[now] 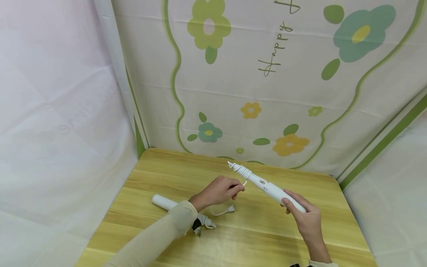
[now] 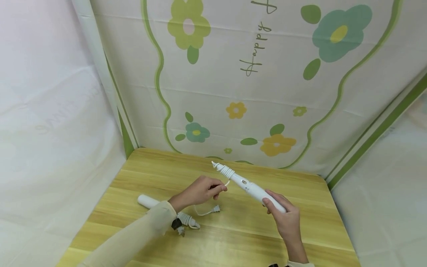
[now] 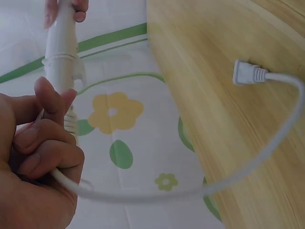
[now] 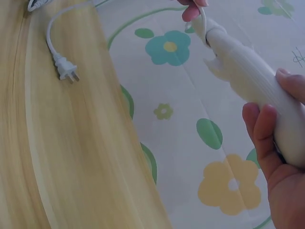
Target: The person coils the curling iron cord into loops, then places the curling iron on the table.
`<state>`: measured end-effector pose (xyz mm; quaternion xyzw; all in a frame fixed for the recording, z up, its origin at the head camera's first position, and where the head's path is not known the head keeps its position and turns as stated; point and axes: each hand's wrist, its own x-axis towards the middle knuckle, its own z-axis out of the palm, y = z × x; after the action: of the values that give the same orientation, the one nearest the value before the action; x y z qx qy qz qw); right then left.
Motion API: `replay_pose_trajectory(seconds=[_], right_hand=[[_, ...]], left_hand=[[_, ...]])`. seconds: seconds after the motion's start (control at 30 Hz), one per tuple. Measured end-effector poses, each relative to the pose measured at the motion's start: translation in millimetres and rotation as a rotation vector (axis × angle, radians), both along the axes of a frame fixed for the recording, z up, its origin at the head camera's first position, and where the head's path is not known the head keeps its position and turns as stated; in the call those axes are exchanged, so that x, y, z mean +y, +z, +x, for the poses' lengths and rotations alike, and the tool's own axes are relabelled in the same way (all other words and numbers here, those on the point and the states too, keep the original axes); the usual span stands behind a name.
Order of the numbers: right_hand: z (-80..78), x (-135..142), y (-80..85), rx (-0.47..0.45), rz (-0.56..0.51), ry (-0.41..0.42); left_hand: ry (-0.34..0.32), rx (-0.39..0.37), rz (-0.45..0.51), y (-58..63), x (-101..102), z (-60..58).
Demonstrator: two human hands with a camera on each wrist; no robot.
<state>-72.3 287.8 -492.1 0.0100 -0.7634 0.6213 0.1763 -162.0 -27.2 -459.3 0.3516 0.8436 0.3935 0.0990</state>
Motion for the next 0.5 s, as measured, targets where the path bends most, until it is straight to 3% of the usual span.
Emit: replay_pose_trajectory(seconds=[0.23,0.33,0.43,0.5], right_hand=[[-5.7,-2.3,-12.7,-0.027,0.171,-0.111],[-7.2,-3.0,-18.8,-0.072,0.223,-0.119],[-7.2,-3.3,-20.7,-0.107,0.255,-0.091],[-6.8,-2.3,-19.2,-0.123,0.275,-0.049]], left_hand=[[0.023,-0.013,0.022,0.2,-3.2,-1.2],[0.048,-0.02,0.036,2.2,-6.4,-3.9],[0.055,0.037,0.019,4.7,-10.6,-8.4],[0.047,0.122,-0.006,8.2,-14.5,-12.3]])
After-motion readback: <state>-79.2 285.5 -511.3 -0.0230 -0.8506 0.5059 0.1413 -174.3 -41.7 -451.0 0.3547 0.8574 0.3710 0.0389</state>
